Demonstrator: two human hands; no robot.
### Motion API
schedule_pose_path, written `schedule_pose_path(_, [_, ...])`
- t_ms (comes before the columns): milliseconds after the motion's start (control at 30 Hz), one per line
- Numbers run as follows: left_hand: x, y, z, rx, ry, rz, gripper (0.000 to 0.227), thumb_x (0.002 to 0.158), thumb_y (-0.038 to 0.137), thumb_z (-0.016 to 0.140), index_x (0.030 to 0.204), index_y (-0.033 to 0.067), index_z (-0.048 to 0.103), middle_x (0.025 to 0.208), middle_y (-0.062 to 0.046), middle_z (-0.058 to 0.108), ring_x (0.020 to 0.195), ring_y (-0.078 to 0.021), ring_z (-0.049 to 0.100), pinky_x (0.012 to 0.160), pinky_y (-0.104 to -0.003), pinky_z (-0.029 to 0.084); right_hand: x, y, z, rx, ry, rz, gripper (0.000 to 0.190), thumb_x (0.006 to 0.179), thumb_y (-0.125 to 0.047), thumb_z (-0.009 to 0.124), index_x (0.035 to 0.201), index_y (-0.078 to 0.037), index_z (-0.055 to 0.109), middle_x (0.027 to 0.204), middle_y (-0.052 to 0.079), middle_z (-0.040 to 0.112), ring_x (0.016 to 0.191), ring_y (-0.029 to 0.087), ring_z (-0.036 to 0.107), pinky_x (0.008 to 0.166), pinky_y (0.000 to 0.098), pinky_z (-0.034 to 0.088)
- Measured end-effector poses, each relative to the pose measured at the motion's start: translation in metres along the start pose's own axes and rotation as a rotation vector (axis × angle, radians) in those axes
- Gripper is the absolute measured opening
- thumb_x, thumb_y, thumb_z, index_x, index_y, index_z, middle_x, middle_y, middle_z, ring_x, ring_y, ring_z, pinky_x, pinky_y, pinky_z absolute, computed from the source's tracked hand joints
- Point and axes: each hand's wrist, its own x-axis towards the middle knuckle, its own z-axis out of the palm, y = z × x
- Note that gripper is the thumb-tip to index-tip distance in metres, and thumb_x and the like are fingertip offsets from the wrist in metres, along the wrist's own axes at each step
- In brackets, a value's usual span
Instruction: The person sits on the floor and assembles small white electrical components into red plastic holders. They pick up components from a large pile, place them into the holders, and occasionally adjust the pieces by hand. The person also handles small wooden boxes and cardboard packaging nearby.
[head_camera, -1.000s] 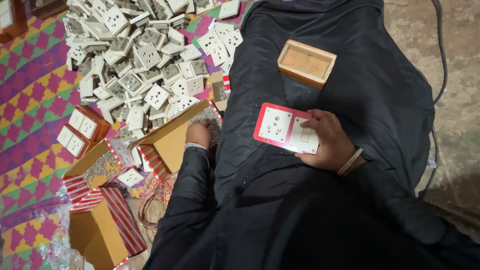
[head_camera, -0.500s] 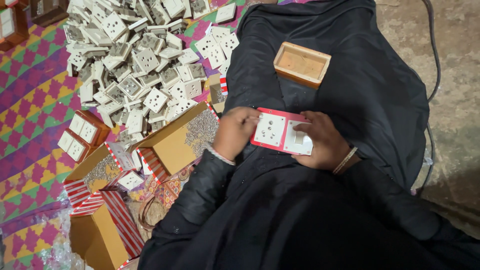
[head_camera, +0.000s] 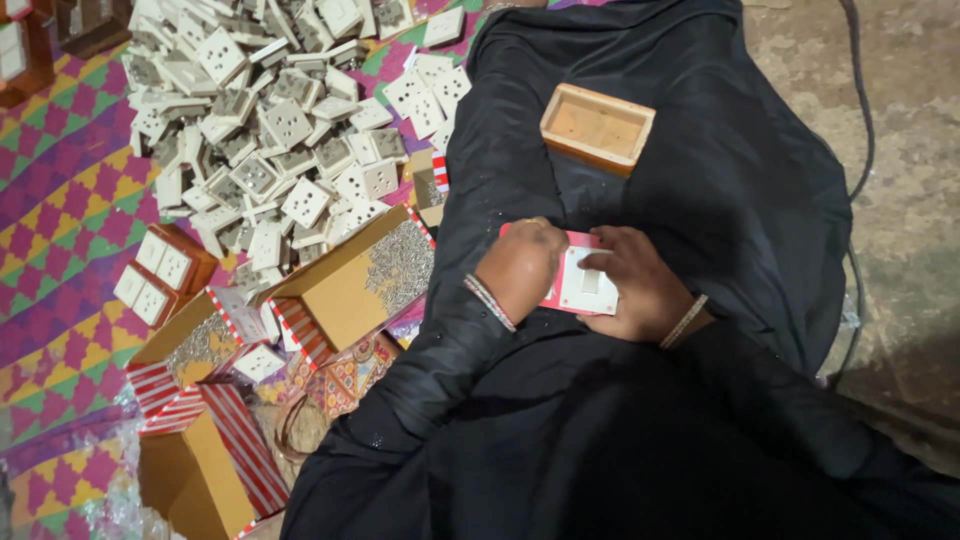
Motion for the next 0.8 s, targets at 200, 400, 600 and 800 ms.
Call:
schedule_pose_path(200, [-0.002, 0.006, 0.005, 0.014, 0.067, -0.018, 0.005, 0.081, 0.003, 0.062, 0.086, 0.0028, 0.065, 0.089, -0.016, 0.065, 0.091, -0.038, 0.064, 0.081, -0.047, 0.053, 0.002, 0.0, 0.0, -0.015, 0.007, -0.047, 0.077, 0.058, -0.022, 0.09, 0.126, -0.011, 0.054, 0.134, 0.024, 0.054, 0.122, 0.047, 0.053, 0.104, 0.055, 0.044])
schedule_pose_path(400, [-0.001, -0.014, -0.001, -0.128, 0.103, -0.049, 0.007, 0.082, 0.004, 0.065, 0.087, 0.0033, 0.07, 0.088, -0.016, 0.068, 0.087, -0.0378, 0.065, 0.082, -0.047, 0.053, 0.0, 0.0, -0.001, -0.023, 0.005, -0.011, 0.078, 0.059, -0.023, 0.09, 0.126, -0.012, 0.053, 0.134, 0.024, 0.053, 0.121, 0.046, 0.053, 0.104, 0.0542, 0.045])
schedule_pose_path(600, [-0.001, -0.007, 0.001, -0.028, 0.064, -0.056, 0.006, 0.082, 0.004, 0.064, 0.086, 0.003, 0.068, 0.09, -0.017, 0.067, 0.092, -0.0386, 0.065, 0.083, -0.047, 0.054, 0.001, 0.0, 0.0, 0.006, -0.011, -0.01, 0.078, 0.058, -0.022, 0.09, 0.126, -0.013, 0.053, 0.134, 0.023, 0.053, 0.121, 0.045, 0.052, 0.103, 0.0538, 0.045])
schedule_pose_path(800, [-0.001, 0.002, 0.004, 0.075, 0.027, -0.043, 0.006, 0.082, 0.006, 0.063, 0.086, 0.0023, 0.065, 0.094, -0.018, 0.067, 0.094, -0.0401, 0.065, 0.079, -0.047, 0.054, 0.0, 0.0, -0.001, 0.005, -0.038, -0.003, 0.077, 0.058, -0.023, 0.091, 0.125, -0.013, 0.053, 0.135, 0.022, 0.052, 0.121, 0.044, 0.052, 0.104, 0.0539, 0.044])
